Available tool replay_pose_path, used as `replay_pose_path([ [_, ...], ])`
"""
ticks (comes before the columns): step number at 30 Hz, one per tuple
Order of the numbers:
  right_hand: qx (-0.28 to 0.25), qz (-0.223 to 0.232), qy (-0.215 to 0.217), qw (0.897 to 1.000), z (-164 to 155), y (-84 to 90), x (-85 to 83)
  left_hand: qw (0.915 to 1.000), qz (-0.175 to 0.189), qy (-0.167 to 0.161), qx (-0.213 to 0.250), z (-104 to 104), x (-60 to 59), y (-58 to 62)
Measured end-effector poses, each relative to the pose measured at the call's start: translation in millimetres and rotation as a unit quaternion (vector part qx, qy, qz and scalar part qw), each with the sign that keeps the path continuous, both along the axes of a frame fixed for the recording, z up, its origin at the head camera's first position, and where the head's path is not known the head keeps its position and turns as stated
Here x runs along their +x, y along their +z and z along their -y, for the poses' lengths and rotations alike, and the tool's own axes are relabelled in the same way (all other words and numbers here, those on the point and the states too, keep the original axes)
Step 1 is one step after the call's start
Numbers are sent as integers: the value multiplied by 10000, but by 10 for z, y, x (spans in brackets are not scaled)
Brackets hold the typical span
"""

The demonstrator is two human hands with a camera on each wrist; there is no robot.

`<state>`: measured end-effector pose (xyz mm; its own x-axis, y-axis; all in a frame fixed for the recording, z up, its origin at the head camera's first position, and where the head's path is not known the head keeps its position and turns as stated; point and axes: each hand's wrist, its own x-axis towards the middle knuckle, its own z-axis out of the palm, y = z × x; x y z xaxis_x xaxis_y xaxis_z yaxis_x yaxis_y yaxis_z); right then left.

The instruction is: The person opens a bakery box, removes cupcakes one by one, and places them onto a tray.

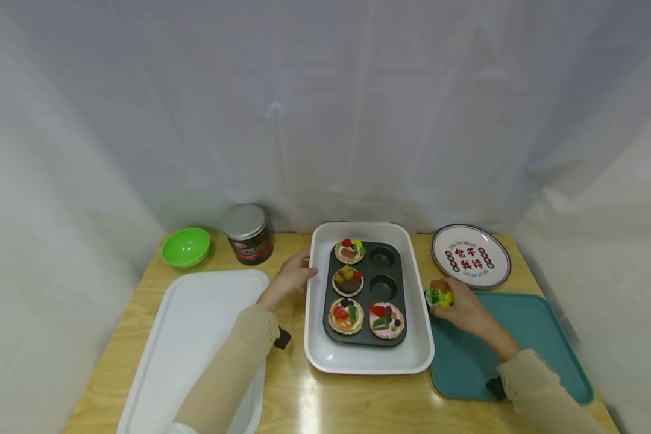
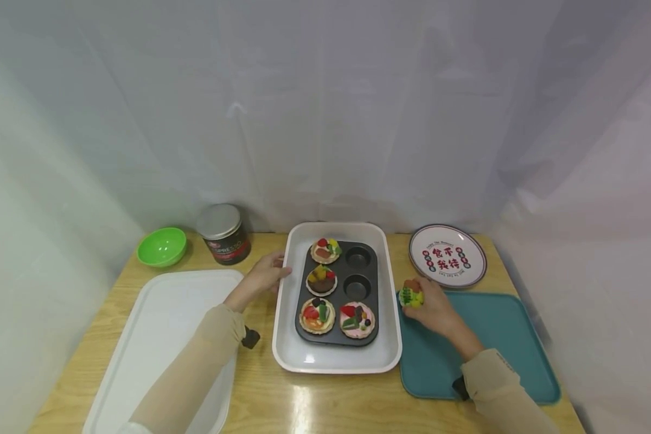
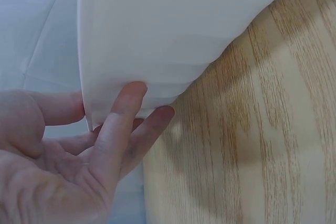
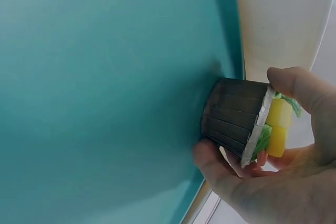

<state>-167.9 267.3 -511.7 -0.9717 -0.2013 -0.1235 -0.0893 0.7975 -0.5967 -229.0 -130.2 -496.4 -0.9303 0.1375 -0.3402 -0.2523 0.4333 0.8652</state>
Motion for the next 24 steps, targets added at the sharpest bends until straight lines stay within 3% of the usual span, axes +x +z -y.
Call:
replay_pose_path([
  [6,-167,244,63,9995,-8,111,18,10000,25,25,79,-7,-3,-14],
  [12,-242,-278,96,9993,48,365,18,9999,39,60,99,3,-5,-12],
  [18,-598,-327,608,9958,259,539,36,10000,46,72,32,-5,-12,-8],
  [24,-474,-287,1064,9928,551,527,88,10000,33,77,42,8,-21,-40],
])
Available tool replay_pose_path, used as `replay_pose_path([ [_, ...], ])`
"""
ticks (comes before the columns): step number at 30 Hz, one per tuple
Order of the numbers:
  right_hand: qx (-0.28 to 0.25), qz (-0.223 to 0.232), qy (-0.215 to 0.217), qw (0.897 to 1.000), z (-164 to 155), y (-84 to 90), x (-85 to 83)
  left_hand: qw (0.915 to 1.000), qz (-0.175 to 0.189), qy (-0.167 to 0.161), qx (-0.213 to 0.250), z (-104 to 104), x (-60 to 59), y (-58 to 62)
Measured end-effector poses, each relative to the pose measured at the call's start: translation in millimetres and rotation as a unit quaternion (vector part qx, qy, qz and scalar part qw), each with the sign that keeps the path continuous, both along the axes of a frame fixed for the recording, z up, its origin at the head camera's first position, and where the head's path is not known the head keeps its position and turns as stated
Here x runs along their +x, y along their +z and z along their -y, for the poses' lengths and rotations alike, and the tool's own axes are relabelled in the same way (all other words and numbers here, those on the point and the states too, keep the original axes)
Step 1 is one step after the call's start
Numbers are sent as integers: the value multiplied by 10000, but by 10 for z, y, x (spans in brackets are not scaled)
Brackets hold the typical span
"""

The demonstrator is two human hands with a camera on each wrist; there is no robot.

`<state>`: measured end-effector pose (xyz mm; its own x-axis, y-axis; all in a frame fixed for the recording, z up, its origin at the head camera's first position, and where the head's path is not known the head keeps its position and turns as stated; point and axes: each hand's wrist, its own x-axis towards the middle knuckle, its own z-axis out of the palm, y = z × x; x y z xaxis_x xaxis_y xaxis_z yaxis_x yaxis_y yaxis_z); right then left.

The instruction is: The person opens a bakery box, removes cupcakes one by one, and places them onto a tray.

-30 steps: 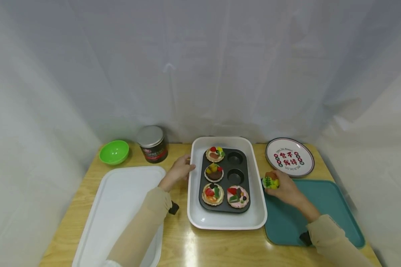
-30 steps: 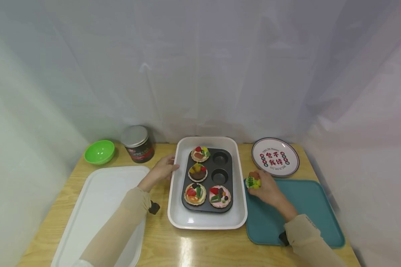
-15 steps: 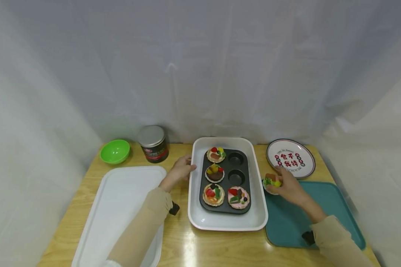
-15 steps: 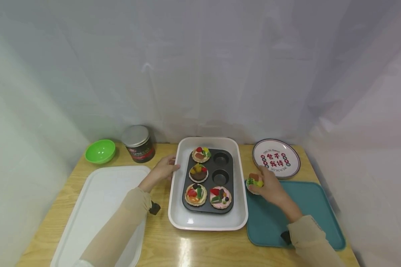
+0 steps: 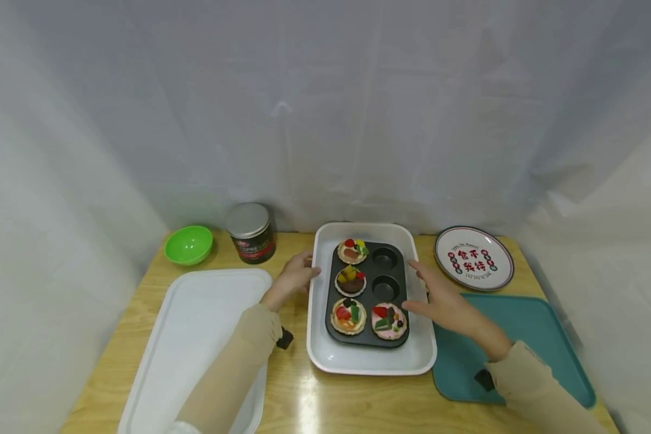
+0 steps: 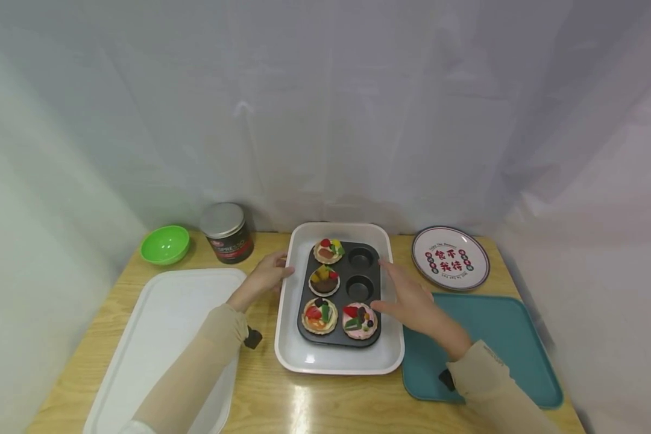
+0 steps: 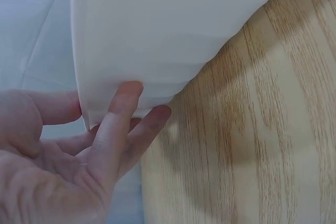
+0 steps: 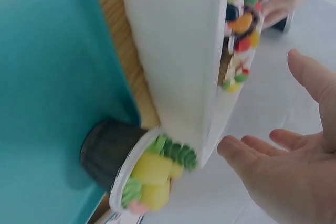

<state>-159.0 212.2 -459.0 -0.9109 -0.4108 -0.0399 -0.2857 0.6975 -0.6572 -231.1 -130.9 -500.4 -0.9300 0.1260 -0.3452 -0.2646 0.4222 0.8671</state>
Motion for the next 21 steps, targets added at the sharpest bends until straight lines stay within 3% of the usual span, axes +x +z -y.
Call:
replay_pose_path([
  [6,-117,320,367,9987,159,-56,18,10000,-75,-23,-20,8,-10,-16],
  [16,93,685,889,9936,277,-143,56,10000,4,-20,-37,26,3,17],
  [21,378,729,936,9922,326,-188,82,10000,15,-53,4,20,6,18],
])
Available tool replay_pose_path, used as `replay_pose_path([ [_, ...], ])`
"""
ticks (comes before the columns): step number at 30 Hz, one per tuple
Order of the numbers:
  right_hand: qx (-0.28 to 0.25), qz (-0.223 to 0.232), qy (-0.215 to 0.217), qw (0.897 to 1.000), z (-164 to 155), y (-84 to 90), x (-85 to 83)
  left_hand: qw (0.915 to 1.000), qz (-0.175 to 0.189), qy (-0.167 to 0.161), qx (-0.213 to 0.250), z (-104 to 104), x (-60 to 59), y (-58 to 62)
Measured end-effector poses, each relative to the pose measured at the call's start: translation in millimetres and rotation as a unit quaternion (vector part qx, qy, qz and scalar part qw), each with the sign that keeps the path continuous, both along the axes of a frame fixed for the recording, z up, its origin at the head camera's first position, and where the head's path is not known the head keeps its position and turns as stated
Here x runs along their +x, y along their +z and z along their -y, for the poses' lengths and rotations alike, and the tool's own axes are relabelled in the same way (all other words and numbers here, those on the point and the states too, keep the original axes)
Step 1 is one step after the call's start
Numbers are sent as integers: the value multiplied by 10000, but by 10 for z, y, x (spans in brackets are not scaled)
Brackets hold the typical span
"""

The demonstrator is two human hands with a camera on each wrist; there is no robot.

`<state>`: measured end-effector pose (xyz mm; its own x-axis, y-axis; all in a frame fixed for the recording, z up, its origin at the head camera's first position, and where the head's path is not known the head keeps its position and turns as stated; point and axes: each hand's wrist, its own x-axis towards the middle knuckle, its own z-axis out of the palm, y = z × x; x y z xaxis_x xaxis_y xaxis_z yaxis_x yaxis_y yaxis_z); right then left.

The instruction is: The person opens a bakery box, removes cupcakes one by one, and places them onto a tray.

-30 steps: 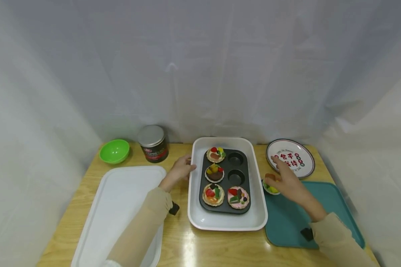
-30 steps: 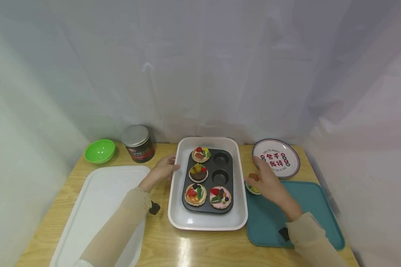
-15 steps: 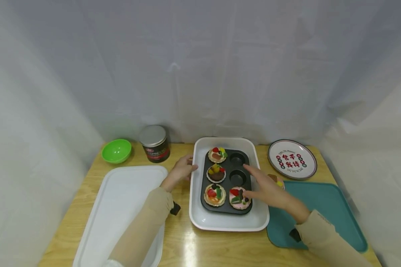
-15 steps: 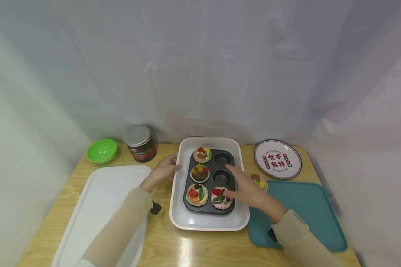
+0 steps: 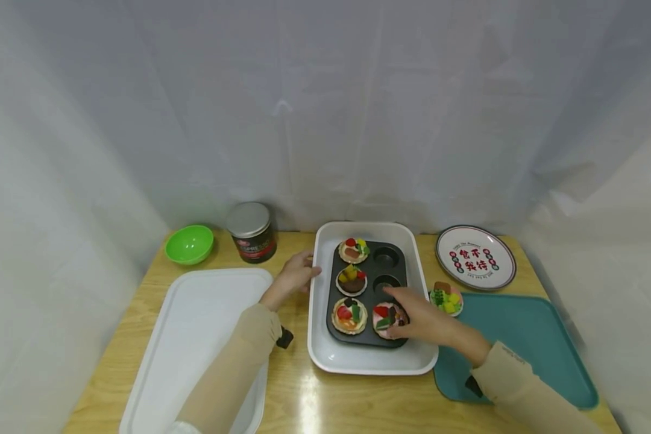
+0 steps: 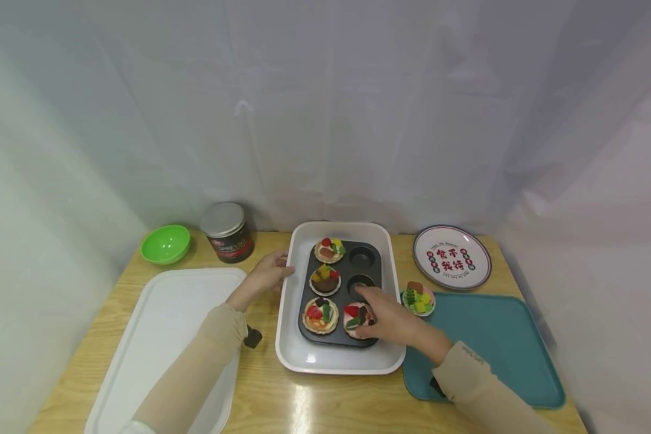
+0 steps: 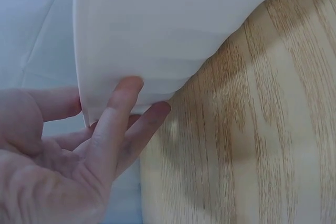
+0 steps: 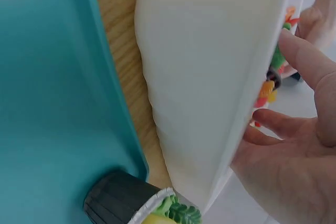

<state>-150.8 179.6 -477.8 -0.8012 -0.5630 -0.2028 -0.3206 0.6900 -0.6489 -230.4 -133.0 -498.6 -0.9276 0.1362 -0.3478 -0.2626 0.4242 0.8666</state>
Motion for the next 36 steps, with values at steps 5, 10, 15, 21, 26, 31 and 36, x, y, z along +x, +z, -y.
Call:
replay_pose_path([
  [5,178,-39,-80,9998,34,-27,17,10000,17,-31,67,2,-4,-1],
  [10,221,-169,-5,9996,74,-43,39,9998,-87,-37,176,13,-2,-27],
  [15,478,-499,75,9976,116,-77,81,9996,-219,10,185,20,0,-76],
  [21,670,-770,105,9947,160,-106,115,9996,-164,82,230,33,-13,-81],
  [26,771,-886,111,9930,178,-107,134,9993,-70,63,364,46,-22,-52],
  [31,786,-1008,123,9917,178,-115,124,9993,-45,42,375,52,-24,-43],
  [36,730,-1009,141,9921,173,-120,113,9995,-54,51,291,54,-20,-46],
])
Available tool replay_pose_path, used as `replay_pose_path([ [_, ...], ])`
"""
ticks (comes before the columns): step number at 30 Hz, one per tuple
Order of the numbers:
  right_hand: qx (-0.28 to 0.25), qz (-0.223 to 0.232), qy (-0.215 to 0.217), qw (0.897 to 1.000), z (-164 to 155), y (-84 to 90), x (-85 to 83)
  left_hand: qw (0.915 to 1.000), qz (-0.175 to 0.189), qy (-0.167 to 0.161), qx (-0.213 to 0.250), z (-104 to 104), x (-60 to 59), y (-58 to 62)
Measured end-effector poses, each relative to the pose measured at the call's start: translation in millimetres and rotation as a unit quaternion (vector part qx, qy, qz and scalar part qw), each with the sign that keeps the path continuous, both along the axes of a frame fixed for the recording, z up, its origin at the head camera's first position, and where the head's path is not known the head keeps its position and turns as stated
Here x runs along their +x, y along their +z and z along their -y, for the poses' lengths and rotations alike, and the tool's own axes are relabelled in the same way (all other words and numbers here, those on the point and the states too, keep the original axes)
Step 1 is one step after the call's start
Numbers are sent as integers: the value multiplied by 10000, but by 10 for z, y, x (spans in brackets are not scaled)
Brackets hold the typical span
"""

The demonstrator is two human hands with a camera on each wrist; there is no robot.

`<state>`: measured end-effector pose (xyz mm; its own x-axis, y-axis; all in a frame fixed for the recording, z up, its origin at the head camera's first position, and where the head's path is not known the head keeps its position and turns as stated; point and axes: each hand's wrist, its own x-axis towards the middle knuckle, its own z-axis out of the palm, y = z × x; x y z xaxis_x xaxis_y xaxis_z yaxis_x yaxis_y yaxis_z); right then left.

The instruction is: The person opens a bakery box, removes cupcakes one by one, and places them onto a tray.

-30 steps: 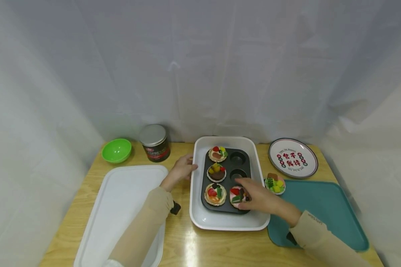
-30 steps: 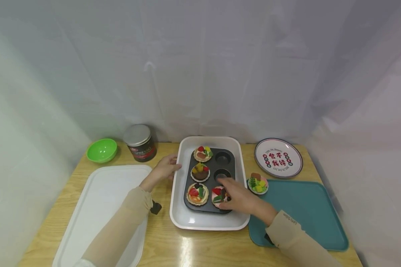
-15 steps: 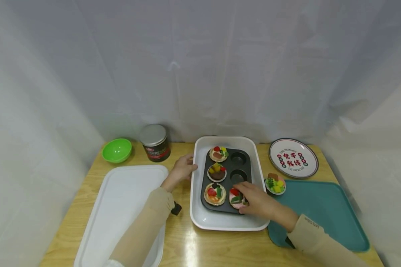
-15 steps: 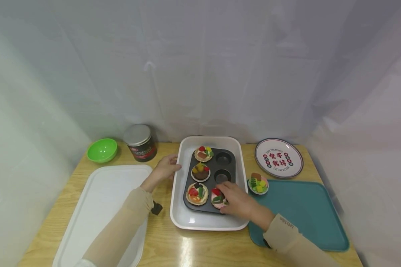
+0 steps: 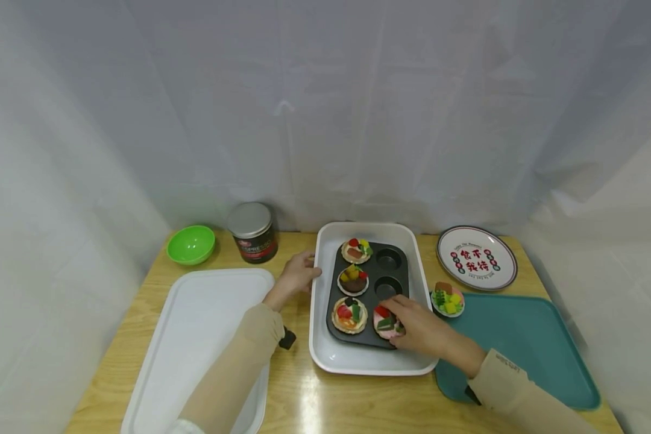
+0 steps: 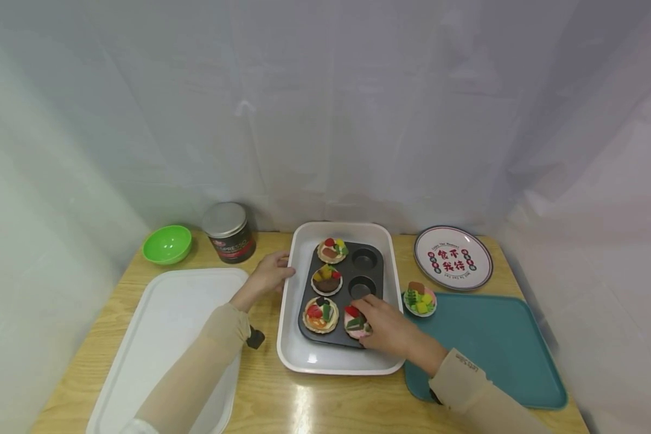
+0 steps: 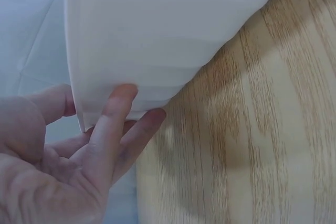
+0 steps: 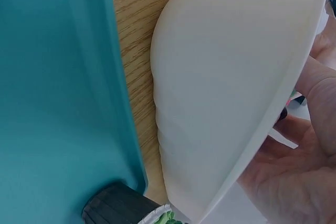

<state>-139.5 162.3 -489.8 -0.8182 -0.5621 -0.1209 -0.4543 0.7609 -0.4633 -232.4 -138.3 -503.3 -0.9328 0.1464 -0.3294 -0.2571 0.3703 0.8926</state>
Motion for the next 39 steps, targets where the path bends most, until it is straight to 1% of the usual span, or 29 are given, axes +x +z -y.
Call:
replay_pose_path([
  [6,-20,57,-6,10000,-26,22,6,10000,13,11,90,-6,12,0],
  [11,-104,50,101,9999,-58,40,-1,9998,28,73,165,-15,21,1],
  [18,-137,76,158,9998,-92,12,-24,9998,34,114,182,-23,29,11],
  [25,-110,24,96,9999,-108,-19,-24,9998,12,137,147,-28,33,14],
  [33,0,-57,-73,10000,-91,-11,3,9999,-25,134,53,-38,37,22],
  [39,28,-75,-118,9999,-87,-14,9,9999,-17,133,40,-41,37,29],
])
